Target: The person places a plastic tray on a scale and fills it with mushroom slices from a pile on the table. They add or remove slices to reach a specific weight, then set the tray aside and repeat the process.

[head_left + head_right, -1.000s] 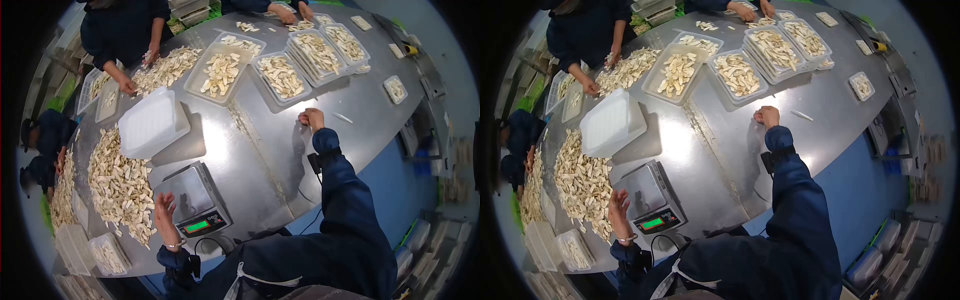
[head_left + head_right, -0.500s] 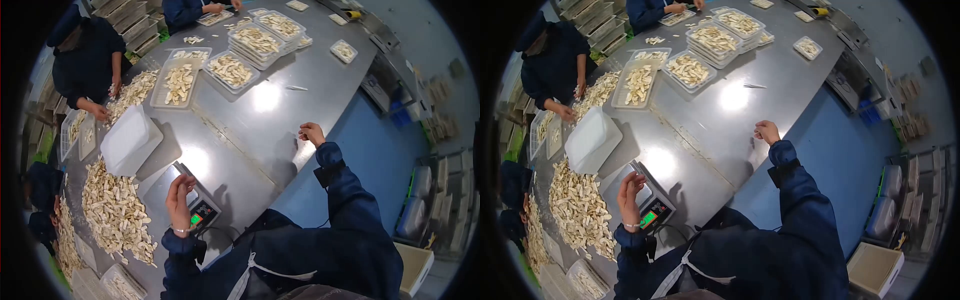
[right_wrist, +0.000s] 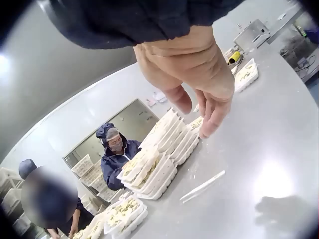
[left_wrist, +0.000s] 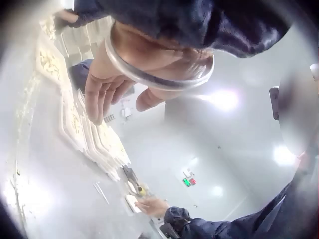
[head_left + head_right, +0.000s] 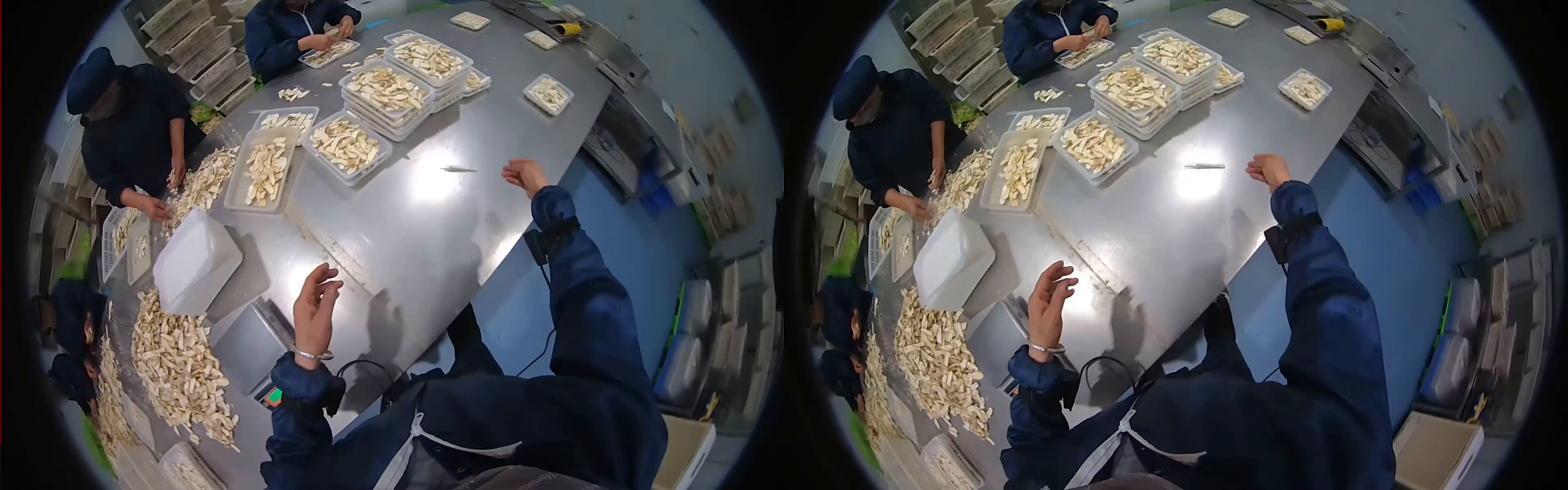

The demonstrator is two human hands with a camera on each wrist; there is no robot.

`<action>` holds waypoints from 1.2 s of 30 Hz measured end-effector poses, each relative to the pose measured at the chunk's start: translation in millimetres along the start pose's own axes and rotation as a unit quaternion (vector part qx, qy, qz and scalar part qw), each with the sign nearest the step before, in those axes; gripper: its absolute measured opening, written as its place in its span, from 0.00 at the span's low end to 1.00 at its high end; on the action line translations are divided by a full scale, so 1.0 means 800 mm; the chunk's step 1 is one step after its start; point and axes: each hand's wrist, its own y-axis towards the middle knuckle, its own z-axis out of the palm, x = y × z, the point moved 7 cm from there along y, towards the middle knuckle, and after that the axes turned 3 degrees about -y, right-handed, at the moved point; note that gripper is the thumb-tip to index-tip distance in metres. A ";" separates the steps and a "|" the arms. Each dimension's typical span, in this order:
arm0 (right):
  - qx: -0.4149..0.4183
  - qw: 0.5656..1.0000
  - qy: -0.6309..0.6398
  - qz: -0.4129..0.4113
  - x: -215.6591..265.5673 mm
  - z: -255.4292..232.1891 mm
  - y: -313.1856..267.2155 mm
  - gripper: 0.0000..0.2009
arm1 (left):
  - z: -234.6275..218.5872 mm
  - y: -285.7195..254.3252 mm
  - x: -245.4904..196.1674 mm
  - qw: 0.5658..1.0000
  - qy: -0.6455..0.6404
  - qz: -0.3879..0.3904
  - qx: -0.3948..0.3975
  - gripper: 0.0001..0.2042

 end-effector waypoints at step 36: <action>0.036 0.993 -0.045 -0.100 -0.051 -0.111 0.507 0.05 | 0.116 0.187 0.106 0.954 0.039 -0.191 -0.228 0.21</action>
